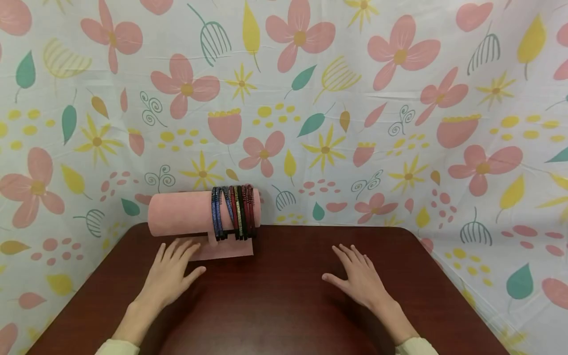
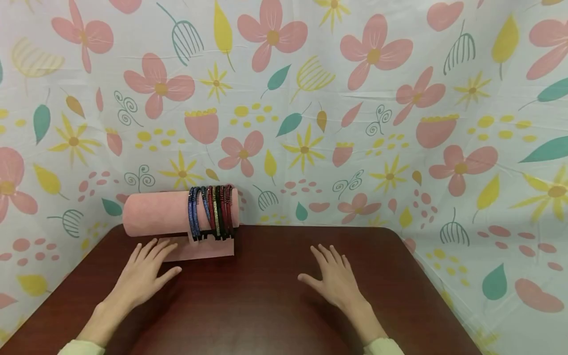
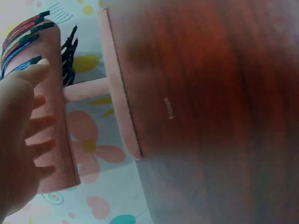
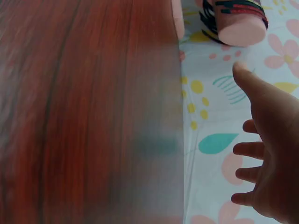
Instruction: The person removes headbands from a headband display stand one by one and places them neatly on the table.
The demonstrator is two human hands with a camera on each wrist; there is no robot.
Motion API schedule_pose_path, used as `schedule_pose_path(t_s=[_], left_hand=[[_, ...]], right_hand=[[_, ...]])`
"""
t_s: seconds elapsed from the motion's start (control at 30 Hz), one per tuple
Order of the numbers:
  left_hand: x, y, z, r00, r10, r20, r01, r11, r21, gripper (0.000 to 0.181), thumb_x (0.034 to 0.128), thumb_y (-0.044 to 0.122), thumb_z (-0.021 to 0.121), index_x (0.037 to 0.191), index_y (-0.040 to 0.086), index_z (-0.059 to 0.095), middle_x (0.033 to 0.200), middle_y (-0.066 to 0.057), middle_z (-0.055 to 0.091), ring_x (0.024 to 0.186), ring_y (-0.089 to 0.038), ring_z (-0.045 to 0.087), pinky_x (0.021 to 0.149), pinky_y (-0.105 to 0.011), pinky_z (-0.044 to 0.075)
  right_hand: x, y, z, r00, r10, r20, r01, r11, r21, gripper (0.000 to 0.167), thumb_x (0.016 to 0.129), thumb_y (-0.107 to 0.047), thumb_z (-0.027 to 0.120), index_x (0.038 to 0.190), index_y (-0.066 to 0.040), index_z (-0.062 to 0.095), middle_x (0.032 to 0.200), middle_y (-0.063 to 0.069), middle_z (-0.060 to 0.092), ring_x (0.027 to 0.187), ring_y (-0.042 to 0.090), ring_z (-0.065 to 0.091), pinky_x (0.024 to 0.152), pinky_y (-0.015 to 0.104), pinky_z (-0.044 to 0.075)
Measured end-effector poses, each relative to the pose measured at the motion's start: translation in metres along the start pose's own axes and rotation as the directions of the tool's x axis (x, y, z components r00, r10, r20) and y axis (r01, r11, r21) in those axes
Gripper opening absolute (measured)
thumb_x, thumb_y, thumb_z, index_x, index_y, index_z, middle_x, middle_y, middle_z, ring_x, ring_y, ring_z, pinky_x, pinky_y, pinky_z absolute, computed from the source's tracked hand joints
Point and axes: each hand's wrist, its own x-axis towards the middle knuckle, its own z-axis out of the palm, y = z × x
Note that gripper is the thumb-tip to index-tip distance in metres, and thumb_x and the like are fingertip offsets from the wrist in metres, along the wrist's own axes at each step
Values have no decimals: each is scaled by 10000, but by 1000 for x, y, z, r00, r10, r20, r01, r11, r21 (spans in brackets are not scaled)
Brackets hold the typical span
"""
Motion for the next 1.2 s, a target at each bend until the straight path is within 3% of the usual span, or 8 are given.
schedule_pose_path(t_s=[0.1, 0.17, 0.37, 0.47, 0.73, 0.83, 1.0, 1.2], left_hand=[[3, 2, -7, 995, 30, -91, -29, 1000, 4, 511, 933, 419, 637, 1344, 118, 593, 1360, -125, 598, 1312, -388, 484, 1121, -604, 298], [6, 3, -11, 985, 53, -166, -54, 999, -4, 440, 923, 362, 664, 1290, 123, 627, 1277, -106, 644, 1223, -365, 555, 1060, -577, 372], [20, 2, -28, 924, 137, -357, -161, 986, -39, 296, 878, 202, 717, 1153, 97, 681, 1117, -88, 686, 1073, -326, 614, 935, -528, 447], [28, 1, -35, 908, 158, -388, -192, 980, -51, 299, 875, 173, 717, 1156, 78, 678, 1118, -99, 684, 1075, -332, 611, 927, -529, 452], [43, -2, -45, 888, 178, -425, -228, 971, -70, 343, 870, 158, 706, 1192, 51, 659, 1142, -130, 661, 1080, -358, 591, 912, -539, 441], [50, -2, -47, 887, 174, -428, -226, 971, -74, 334, 871, 156, 700, 1184, 46, 660, 1157, -138, 642, 1085, -364, 574, 926, -555, 425], [60, -2, -50, 907, 150, -394, -197, 977, -82, 324, 884, 166, 693, 1173, 24, 661, 1215, -159, 607, 1137, -376, 534, 984, -571, 374], [70, -5, -57, 919, 135, -371, -173, 982, -70, 328, 898, 168, 688, 1188, 19, 653, 1320, -194, 561, 1254, -396, 470, 1082, -575, 295]], right_hand=[[5, -5, -1, 998, -36, -54, 39, 998, 39, 760, 872, -598, 638, 1470, -155, 480, 1474, 98, 523, 1432, 391, 387, 1070, 677, 347], [8, -9, -2, 994, -58, -87, 65, 995, 73, 710, 878, -561, 656, 1440, -151, 515, 1437, 89, 559, 1415, 374, 421, 1047, 659, 386], [19, -27, -5, 989, -72, -129, 92, 983, 158, 577, 910, -468, 666, 1381, -148, 573, 1380, 108, 596, 1373, 356, 474, 1033, 629, 420], [23, -36, -5, 989, -69, -128, 91, 981, 174, 536, 923, -439, 660, 1369, -153, 579, 1338, 86, 610, 1306, 331, 525, 1017, 591, 444], [32, -59, -1, 984, -101, -149, 130, 970, 203, 478, 928, -365, 677, 1348, -151, 596, 1215, 13, 644, 1114, 237, 612, 904, 458, 523], [36, -66, 1, 982, -109, -151, 141, 965, 221, 468, 933, -358, 673, 1346, -152, 596, 1201, 6, 646, 1095, 244, 622, 886, 432, 532], [38, -75, 7, 977, -129, -170, 166, 960, 224, 458, 918, -326, 699, 1328, -145, 606, 1164, -6, 654, 1060, 219, 632, 864, 412, 545], [38, -83, 12, 969, -153, -192, 194, 956, 219, 447, 909, -307, 712, 1313, -138, 620, 1133, -8, 663, 1017, 168, 627, 827, 387, 547]])
